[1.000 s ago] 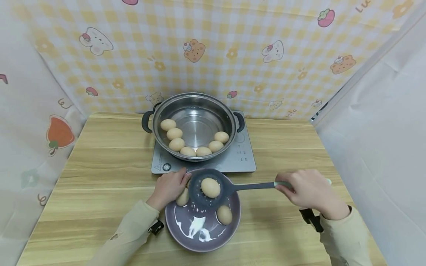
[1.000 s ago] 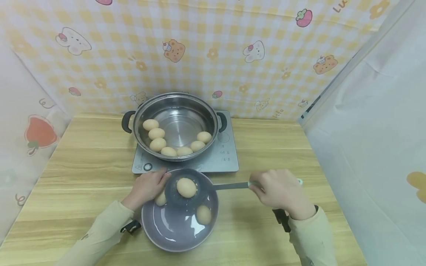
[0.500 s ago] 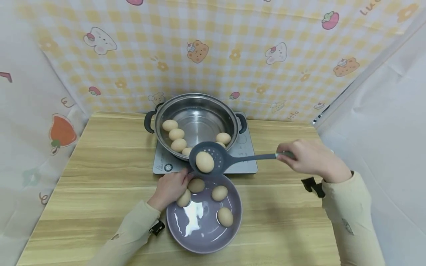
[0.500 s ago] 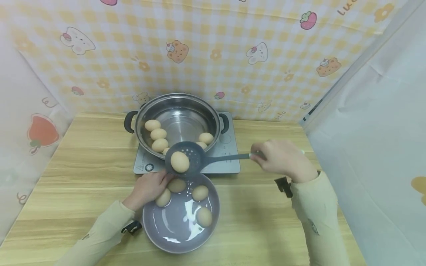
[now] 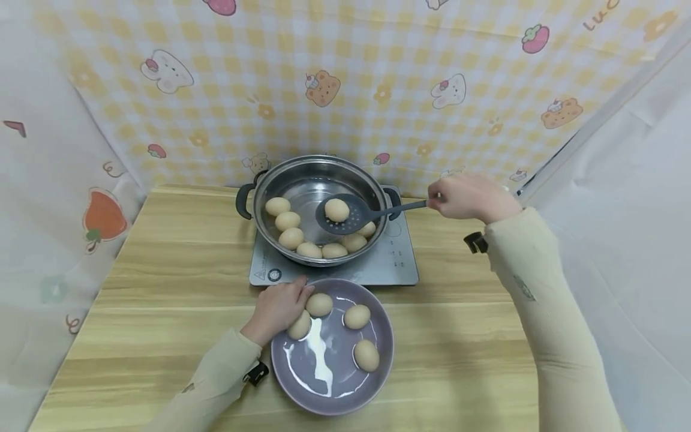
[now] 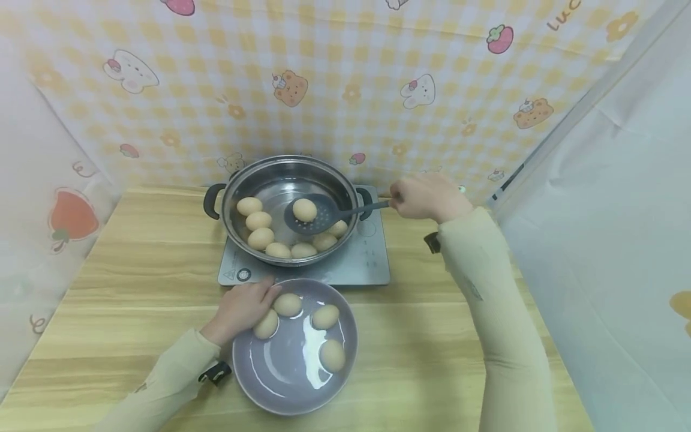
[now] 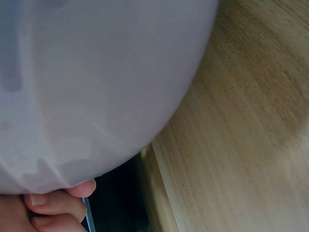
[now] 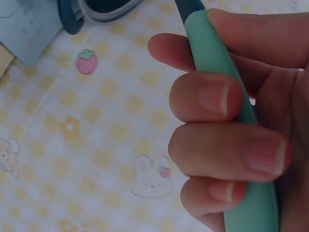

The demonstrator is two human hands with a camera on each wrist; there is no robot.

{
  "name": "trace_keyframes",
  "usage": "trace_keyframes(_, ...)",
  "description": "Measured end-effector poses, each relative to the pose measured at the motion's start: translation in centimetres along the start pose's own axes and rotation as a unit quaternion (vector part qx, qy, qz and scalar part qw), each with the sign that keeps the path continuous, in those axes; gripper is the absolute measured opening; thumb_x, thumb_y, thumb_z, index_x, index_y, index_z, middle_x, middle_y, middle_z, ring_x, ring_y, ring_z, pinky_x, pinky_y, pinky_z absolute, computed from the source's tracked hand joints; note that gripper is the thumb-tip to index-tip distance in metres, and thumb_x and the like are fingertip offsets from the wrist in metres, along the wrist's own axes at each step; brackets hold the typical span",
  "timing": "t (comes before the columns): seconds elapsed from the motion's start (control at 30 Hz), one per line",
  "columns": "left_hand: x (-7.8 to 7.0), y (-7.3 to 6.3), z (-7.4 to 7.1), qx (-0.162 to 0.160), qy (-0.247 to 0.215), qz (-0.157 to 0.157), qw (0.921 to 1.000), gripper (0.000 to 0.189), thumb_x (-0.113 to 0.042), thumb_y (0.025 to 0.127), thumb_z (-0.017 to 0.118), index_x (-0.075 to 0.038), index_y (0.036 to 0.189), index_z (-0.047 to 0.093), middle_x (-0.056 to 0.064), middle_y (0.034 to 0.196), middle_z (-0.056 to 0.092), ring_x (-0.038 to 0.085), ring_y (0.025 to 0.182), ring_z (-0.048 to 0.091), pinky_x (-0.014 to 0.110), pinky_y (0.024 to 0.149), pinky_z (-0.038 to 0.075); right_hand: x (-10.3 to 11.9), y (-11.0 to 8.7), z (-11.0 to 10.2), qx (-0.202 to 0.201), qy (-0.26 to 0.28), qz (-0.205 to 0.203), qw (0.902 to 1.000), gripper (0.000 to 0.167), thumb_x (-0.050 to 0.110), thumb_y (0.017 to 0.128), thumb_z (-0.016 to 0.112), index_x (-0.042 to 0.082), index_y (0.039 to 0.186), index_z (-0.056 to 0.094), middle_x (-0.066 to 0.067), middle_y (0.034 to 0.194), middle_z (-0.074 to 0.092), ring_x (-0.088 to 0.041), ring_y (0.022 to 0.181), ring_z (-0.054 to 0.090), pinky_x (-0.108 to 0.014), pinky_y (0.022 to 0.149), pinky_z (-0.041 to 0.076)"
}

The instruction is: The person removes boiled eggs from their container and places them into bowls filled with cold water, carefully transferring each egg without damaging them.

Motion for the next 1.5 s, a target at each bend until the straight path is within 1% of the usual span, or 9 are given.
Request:
trace_keyframes(0.27, 0.1, 0.0, 0.2, -0.002, 0.003, 0.000, 1.0000, 0.023, -0.031, 0.092, 0.049, -0.014, 0.076, 0.050, 0.014, 0.068, 0.061, 0.036, 0.060, 0.058, 0.041, 0.045, 0.037, 0.2, 4.3, 0.1, 0.058, -0.013, 0.016, 0.9981, 0.023, 0.022, 0.089, 0.050, 0.013, 0.071, 0.061, 0.001, 0.060, 0.049, -0.013, 0.051, 0.035, -0.028, 0.047, 0.029)
trace_keyframes(0.4, 0.2, 0.0, 0.3, -0.008, 0.002, 0.002, 1.0000, 0.022, -0.031, 0.092, 0.049, -0.014, 0.077, 0.051, 0.014, 0.068, 0.061, 0.037, 0.061, 0.058, 0.041, 0.045, 0.037, 1.0, 6.2, -0.5, 0.075, -0.034, 0.024, 0.9964, 0.030, 0.021, 0.089, 0.047, 0.014, 0.061, 0.050, 0.003, 0.054, 0.038, -0.012, 0.049, 0.031, -0.027, 0.047, 0.027)
trace_keyframes(0.5, 0.2, 0.1, 0.3, -0.008, -0.001, 0.001, 1.0000, 0.022, -0.031, 0.092, 0.050, -0.014, 0.076, 0.051, 0.014, 0.068, 0.061, 0.037, 0.060, 0.058, 0.041, 0.045, 0.036, 1.6, 7.3, -0.9, 0.091, -0.056, 0.032, 0.9938, 0.032, 0.022, 0.091, 0.045, 0.014, 0.060, 0.046, 0.003, 0.053, 0.034, -0.011, 0.049, 0.030, -0.027, 0.048, 0.027)
trace_keyframes(0.7, 0.2, 0.1, 0.3, -0.005, -0.004, -0.003, 1.0000, 0.022, -0.030, 0.092, 0.050, -0.014, 0.076, 0.051, 0.014, 0.067, 0.060, 0.037, 0.060, 0.058, 0.041, 0.045, 0.036, 3.1, 8.9, -1.5, 0.105, -0.101, 0.049, 0.9881, 0.022, 0.025, 0.092, 0.041, 0.013, 0.084, 0.056, -0.001, 0.068, 0.047, -0.016, 0.058, 0.041, -0.030, 0.053, 0.033)
trace_keyframes(0.8, 0.2, 0.1, 0.2, -0.003, -0.005, -0.004, 1.0000, 0.022, -0.030, 0.092, 0.050, -0.014, 0.077, 0.051, 0.013, 0.067, 0.060, 0.037, 0.060, 0.058, 0.040, 0.045, 0.036, 3.9, 9.6, -1.8, 0.094, -0.126, 0.052, 0.9862, 0.021, 0.026, 0.092, 0.039, 0.012, 0.088, 0.055, -0.004, 0.077, 0.053, -0.020, 0.066, 0.047, -0.036, 0.058, 0.040)
trace_keyframes(0.9, 0.2, 0.1, 0.2, -0.004, -0.004, -0.002, 1.0000, 0.022, -0.030, 0.092, 0.050, -0.014, 0.077, 0.051, 0.013, 0.065, 0.059, 0.036, 0.058, 0.057, 0.040, 0.044, 0.036, 4.8, 10.1, -1.9, 0.069, -0.150, 0.047, 0.9852, 0.022, 0.024, 0.090, 0.041, 0.011, 0.079, 0.055, -0.005, 0.072, 0.053, -0.021, 0.066, 0.047, -0.041, 0.060, 0.043)
trace_keyframes(1.1, 0.3, 0.1, 0.4, -0.006, -0.001, 0.002, 1.0000, 0.023, -0.030, 0.092, 0.050, -0.014, 0.076, 0.050, 0.013, 0.065, 0.059, 0.036, 0.058, 0.058, 0.040, 0.044, 0.036, 6.8, 10.6, -2.4, 0.000, -0.206, 0.030, 0.9780, 0.026, 0.018, 0.087, 0.046, 0.012, 0.063, 0.049, -0.001, 0.057, 0.045, -0.017, 0.053, 0.041, -0.034, 0.044, 0.036)
trace_keyframes(1.33, 0.2, 0.1, 0.4, -0.008, -0.003, 0.005, 1.0000, 0.023, -0.030, 0.092, 0.050, -0.014, 0.076, 0.050, 0.013, 0.065, 0.059, 0.036, 0.058, 0.058, 0.040, 0.044, 0.036, 9.5, 10.5, -2.8, -0.066, -0.274, -0.013, 0.9595, 0.019, 0.008, 0.082, 0.051, 0.008, 0.065, 0.060, -0.004, 0.062, 0.058, -0.016, 0.050, 0.039, -0.033, 0.042, 0.037)
trace_keyframes(1.5, 0.2, 0.1, 0.4, -0.008, -0.002, 0.005, 1.0000, 0.022, -0.030, 0.092, 0.050, -0.013, 0.076, 0.051, 0.013, 0.065, 0.059, 0.036, 0.058, 0.058, 0.040, 0.044, 0.036, 11.2, 10.6, -2.8, -0.082, -0.321, -0.021, 0.9431, 0.024, 0.004, 0.084, 0.048, 0.008, 0.066, 0.063, -0.003, 0.063, 0.060, -0.014, 0.049, 0.036, -0.029, 0.039, 0.029)
Point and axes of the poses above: each hand's wrist, its own y-axis towards the middle knuckle, its own z-axis out of the palm, x = y × z, the point moved 6 cm from there along y, towards the middle knuckle
